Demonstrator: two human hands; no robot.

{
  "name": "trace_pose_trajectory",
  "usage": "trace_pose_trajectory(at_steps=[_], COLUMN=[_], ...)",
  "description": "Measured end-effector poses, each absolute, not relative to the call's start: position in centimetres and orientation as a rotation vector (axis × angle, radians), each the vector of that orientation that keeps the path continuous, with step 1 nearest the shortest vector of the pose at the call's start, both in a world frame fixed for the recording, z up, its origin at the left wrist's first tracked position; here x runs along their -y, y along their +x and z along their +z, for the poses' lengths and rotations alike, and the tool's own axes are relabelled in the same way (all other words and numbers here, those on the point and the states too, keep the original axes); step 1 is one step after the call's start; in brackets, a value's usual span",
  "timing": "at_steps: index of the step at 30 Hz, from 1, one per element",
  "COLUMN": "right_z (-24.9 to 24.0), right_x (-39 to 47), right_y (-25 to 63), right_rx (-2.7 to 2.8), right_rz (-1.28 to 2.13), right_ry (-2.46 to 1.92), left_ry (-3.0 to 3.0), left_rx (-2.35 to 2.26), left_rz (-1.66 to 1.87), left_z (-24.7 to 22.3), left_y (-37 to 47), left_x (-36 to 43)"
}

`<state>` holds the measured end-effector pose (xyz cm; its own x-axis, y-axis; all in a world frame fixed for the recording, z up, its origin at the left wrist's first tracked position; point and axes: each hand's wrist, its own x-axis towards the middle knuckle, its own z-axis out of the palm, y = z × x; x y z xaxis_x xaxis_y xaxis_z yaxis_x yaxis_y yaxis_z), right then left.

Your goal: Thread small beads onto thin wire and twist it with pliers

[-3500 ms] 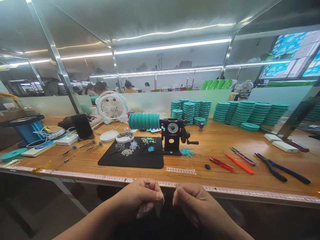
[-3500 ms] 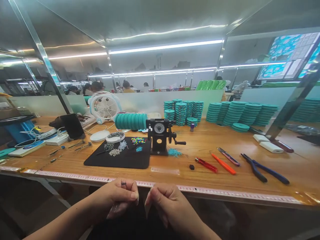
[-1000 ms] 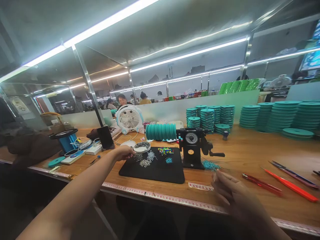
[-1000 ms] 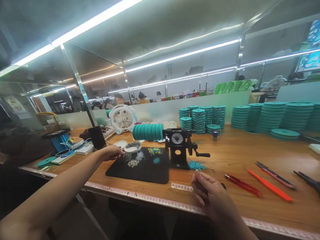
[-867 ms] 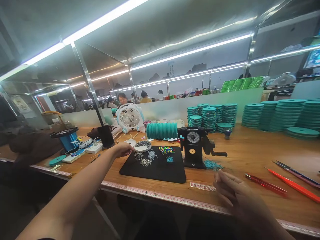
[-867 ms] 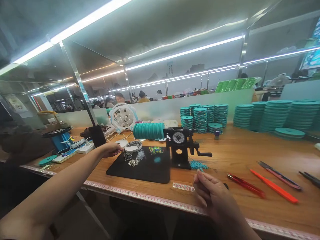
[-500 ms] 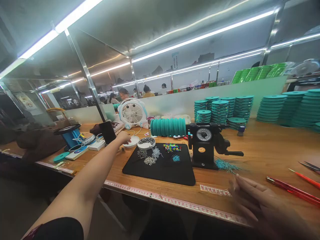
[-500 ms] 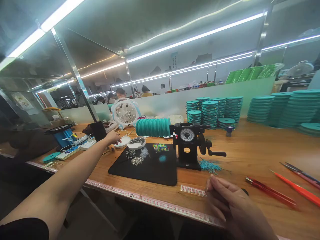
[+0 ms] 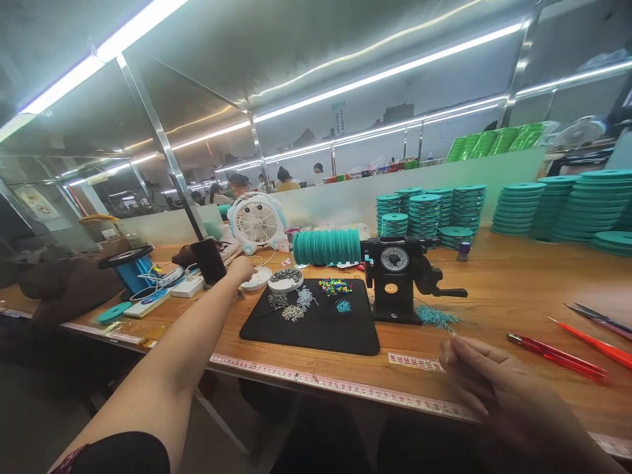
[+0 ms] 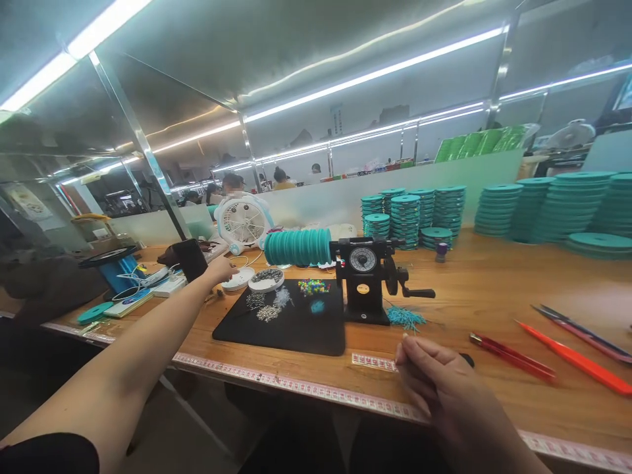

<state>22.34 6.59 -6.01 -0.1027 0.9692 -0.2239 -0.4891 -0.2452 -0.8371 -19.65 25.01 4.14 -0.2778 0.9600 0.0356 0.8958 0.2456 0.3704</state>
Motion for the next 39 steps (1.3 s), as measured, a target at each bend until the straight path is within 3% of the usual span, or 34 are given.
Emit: trace_pose_trajectory(at_steps=[7,16,20,24,30,33,39], right_z=[-6.5,-6.3,-5.0,-4.1,-5.7,-7.0,-10.5], right_x=[-6.7,-7.2,-6.3,-3.6,0.5,0.9,1.1], right_y=[22.2,22.6,21.7,19.5,15.8,15.9,18.9], right_rx=[0.769,0.902,0.896,0.981,1.578,1.785,1.878], right_rz=[1.594,1.585,1.544,1.502,1.3,1.197,1.059], right_ry=[-0.935,-0.807,-0.661,-0.592,-0.55,-0.562,-1.063], left_ry=[1.687,1.643,1.641,1.206,0.814,0.685,0.44], left_rx=[-2.352,-1.949,-1.533,-0.969,-0.807,-0.872,-0.934], left_rz=[0.621,1.274,1.096,0.532,0.896,1.003,1.3], left_z=[4.5,5.7,2.8,-2.5,-7.3,-7.5,-6.1], left_y=[-19.2,-12.1,-5.9,-1.0,0.8,-0.3,-2.7], left_x=[-22.7,-17.3,-9.4,-2.3,-0.6,-0.5,0.3])
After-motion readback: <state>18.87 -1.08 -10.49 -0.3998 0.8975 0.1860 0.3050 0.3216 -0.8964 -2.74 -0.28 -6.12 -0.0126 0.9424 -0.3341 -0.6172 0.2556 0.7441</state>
